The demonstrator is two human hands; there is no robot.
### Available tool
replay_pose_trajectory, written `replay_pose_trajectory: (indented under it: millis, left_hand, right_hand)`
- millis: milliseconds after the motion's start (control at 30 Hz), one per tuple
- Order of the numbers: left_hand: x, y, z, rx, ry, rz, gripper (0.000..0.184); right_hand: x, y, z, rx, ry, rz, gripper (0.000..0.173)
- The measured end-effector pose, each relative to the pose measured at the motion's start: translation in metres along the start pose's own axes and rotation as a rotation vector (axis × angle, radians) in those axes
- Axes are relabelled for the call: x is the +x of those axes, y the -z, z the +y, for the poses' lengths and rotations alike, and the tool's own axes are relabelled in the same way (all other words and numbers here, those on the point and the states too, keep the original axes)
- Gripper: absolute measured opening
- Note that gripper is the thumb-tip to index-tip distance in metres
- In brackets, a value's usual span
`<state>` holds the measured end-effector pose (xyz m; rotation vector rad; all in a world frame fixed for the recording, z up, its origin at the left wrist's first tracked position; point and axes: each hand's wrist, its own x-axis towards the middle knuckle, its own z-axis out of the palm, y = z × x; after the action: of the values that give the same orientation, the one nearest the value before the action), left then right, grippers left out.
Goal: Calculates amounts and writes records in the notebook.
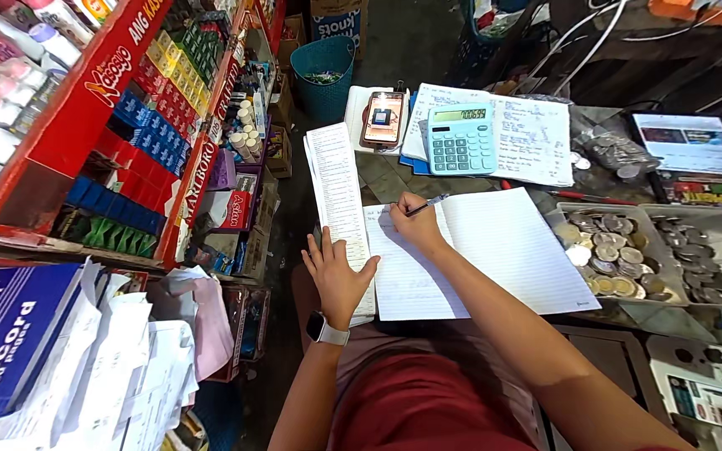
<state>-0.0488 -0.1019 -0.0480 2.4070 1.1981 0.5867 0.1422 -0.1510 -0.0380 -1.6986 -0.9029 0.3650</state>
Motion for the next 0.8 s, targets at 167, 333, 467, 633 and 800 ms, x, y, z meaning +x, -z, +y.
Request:
replay_pose_trajectory:
  millis: [167,333,467,633,800]
  left_hand:
    - [-0.0005,-0.0002,-0.0003,0.000,0.002,0.000,0.070]
    - [-0.0006,0.0001,0.0001,-0.008,0.002,-0.003,0.070]
    - [-0.0010,-0.0009,-0.0003,-0.017,0.005,0.006,0.070]
    - [-0.0005,-0.0003,0.0001,-0.015,0.010,-0.002,0.070]
    - [-0.0007,-0.0004,0.0002,-0.014,0.005,0.004,0.070]
  right_hand:
    - [-0.0009,0.0013,-0.0015,-0.002,-0.003,0.006,0.035]
    - [-0.0018,0.0018,-0.0014,0.004,-0.002,0.012,0.035]
    - [-0.0007,0.0022,0.0007,-0.013,0.005,0.002,0.032]
    - [-0.0012,0.0011,0.0007,0.008,0.008,0.031,0.034]
    - [-0.0014,0.0016,-0.0002,-0.005,0.016,0.034,0.034]
